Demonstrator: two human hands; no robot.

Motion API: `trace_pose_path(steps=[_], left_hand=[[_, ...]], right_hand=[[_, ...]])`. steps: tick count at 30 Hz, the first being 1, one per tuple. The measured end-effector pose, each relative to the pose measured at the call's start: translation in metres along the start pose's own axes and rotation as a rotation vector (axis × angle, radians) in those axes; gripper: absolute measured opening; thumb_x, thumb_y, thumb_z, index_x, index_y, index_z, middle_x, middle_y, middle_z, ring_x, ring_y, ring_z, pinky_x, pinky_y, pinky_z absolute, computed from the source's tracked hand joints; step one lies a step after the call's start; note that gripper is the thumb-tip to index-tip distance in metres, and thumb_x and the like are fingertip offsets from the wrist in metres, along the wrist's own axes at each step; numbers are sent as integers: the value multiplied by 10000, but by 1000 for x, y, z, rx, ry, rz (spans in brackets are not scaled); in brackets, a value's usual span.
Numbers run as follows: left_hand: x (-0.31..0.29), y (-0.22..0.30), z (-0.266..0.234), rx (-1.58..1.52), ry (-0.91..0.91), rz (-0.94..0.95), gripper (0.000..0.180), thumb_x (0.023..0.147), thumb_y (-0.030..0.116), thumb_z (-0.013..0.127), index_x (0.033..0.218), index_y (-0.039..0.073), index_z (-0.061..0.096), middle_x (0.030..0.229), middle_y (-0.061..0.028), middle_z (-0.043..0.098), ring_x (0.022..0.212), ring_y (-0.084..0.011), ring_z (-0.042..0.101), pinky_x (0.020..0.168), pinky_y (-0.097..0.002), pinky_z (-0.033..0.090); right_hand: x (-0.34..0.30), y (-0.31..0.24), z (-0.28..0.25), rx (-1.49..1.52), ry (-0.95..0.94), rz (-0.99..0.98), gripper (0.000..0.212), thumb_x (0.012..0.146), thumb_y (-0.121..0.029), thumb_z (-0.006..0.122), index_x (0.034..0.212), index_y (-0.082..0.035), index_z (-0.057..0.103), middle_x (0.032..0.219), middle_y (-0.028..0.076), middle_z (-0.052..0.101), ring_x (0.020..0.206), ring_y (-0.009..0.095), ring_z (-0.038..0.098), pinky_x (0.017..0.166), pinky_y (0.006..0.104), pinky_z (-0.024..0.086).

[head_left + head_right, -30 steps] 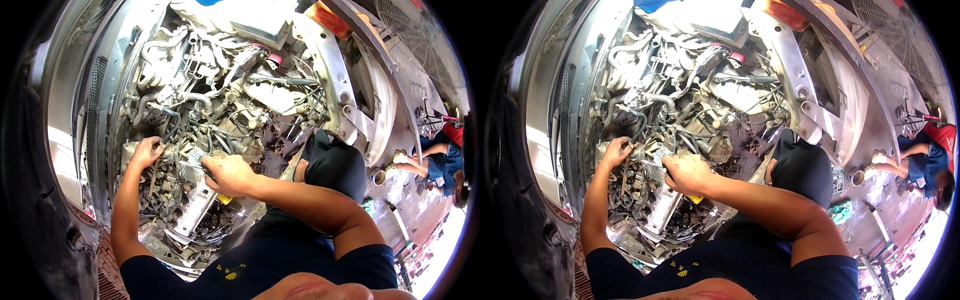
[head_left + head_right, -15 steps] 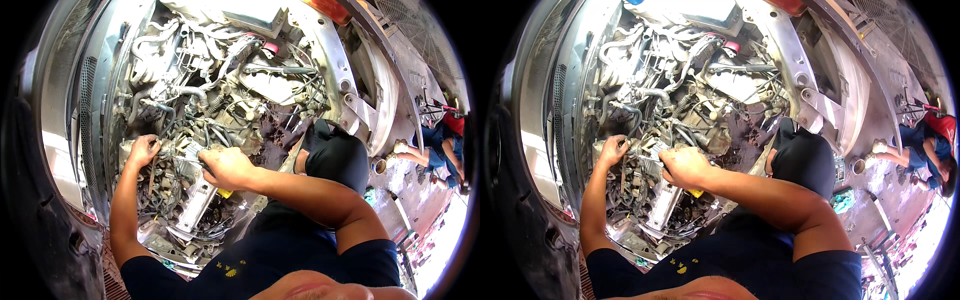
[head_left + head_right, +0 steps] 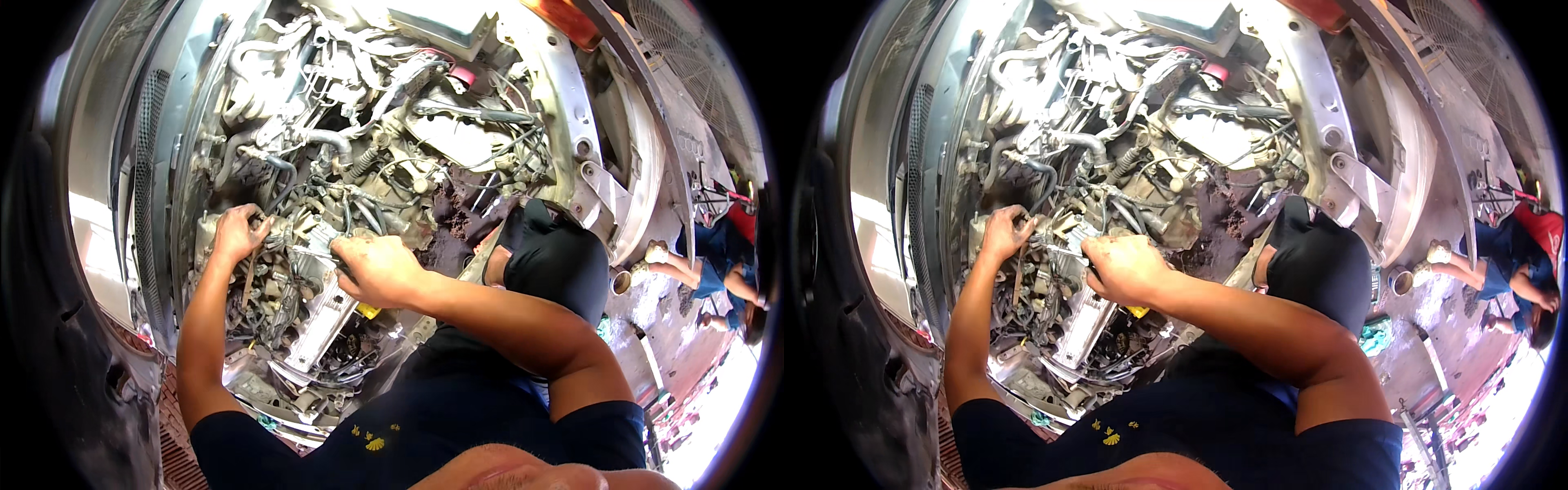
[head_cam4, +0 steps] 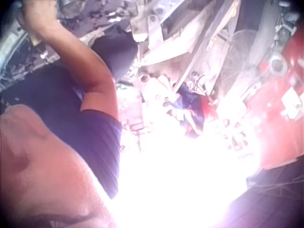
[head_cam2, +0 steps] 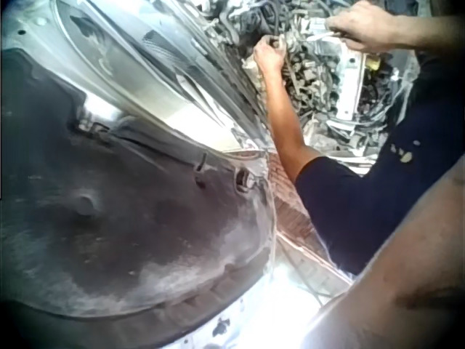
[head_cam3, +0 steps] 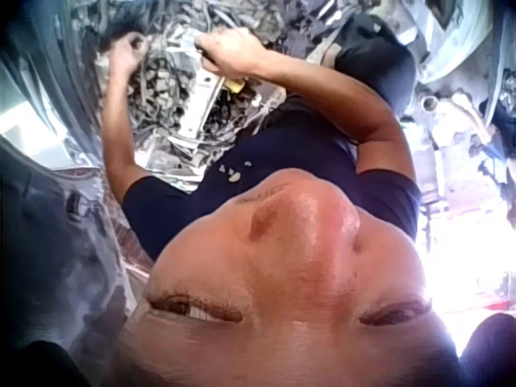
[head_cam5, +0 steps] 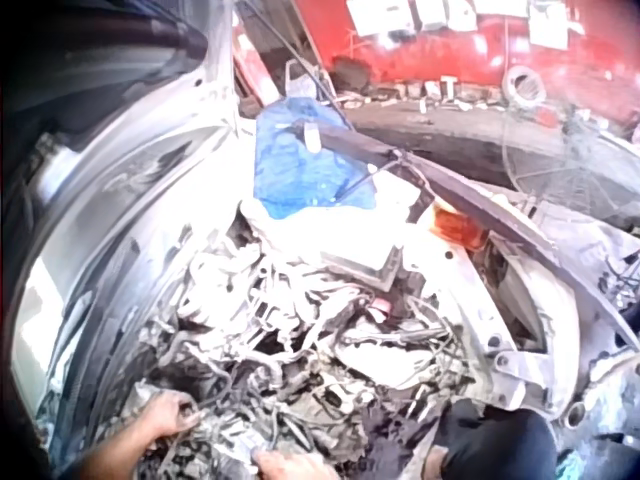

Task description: The person uses a wrench to tighten bolts on the car engine while working under the hood. They adjust their grip and position multiple times to reach different parts of the engine.

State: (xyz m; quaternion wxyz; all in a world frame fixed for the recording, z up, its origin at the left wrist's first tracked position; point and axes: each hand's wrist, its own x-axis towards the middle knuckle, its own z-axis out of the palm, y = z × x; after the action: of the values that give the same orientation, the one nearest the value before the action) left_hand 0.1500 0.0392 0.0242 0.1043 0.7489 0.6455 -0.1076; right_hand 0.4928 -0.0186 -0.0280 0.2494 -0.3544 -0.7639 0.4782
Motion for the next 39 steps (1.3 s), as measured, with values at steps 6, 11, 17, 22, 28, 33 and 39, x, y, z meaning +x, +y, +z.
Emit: trace_pose_path(steps=[6, 11, 17, 22, 28, 33, 39], left_hand=[[0, -37, 11, -115, -50, 82, 314, 900, 274, 759, 990, -24, 709, 982, -253, 721, 956, -481, 674, 824, -488, 546], [0, -51, 15, -187, -99, 67, 399, 923, 302, 769, 1123, -39, 718, 1081, -256, 741, 994, -422, 719, 854, -442, 568], [-6, -51, 17, -151, -91, 66, 318, 923, 217, 753, 1100, -42, 702, 1019, -232, 745, 979, -380, 732, 873, -408, 557], [-3, -36, 13, -51, -122, 105, 352, 964, 280, 719, 1146, -22, 710, 1066, -248, 744, 1021, -432, 708, 893, -449, 563], [-2, -29, 8, 15, -159, 78, 432, 961, 378, 732, 1131, -19, 740, 986, -253, 749, 924, -437, 718, 828, -481, 571], [-3, -41, 14, 22, -89, 152, 442, 959, 401, 747, 1054, -30, 744, 918, -250, 734, 881, -453, 698, 767, -491, 555], [-3, -40, 10, -1, -211, 76, 443, 985, 363, 693, 1294, 45, 690, 1129, -228, 738, 1098, -412, 685, 965, -472, 541]], right_hand=[[2, -3, 3, -6, -71, 44, 319, 903, -256, 693, 1139, -64, 596, 978, 196, 712, 904, 414, 716, 811, 521, 571], [5, -6, 5, 47, -19, 5, 242, 934, -209, 699, 1104, -50, 632, 988, 173, 718, 880, 380, 726, 771, 485, 581], [0, -2, 14, 28, -3, -27, 288, 933, -206, 706, 1130, -7, 639, 1046, 203, 720, 969, 411, 715, 827, 478, 581], [2, 0, 9, 21, -34, -9, 286, 939, -193, 707, 1147, -11, 632, 995, 222, 715, 930, 429, 702, 801, 491, 567], [2, 1, 10, -39, -48, 16, 395, 915, -246, 714, 1228, -19, 631, 1080, 196, 745, 920, 402, 733, 816, 496, 584], [2, -2, 11, -26, -61, 9, 357, 921, -225, 717, 1197, -11, 639, 1052, 188, 741, 896, 378, 738, 802, 470, 588], [1, -1, 14, -33, -45, 2, 295, 926, -220, 709, 1151, -47, 628, 992, 176, 735, 862, 396, 724, 781, 480, 578]])
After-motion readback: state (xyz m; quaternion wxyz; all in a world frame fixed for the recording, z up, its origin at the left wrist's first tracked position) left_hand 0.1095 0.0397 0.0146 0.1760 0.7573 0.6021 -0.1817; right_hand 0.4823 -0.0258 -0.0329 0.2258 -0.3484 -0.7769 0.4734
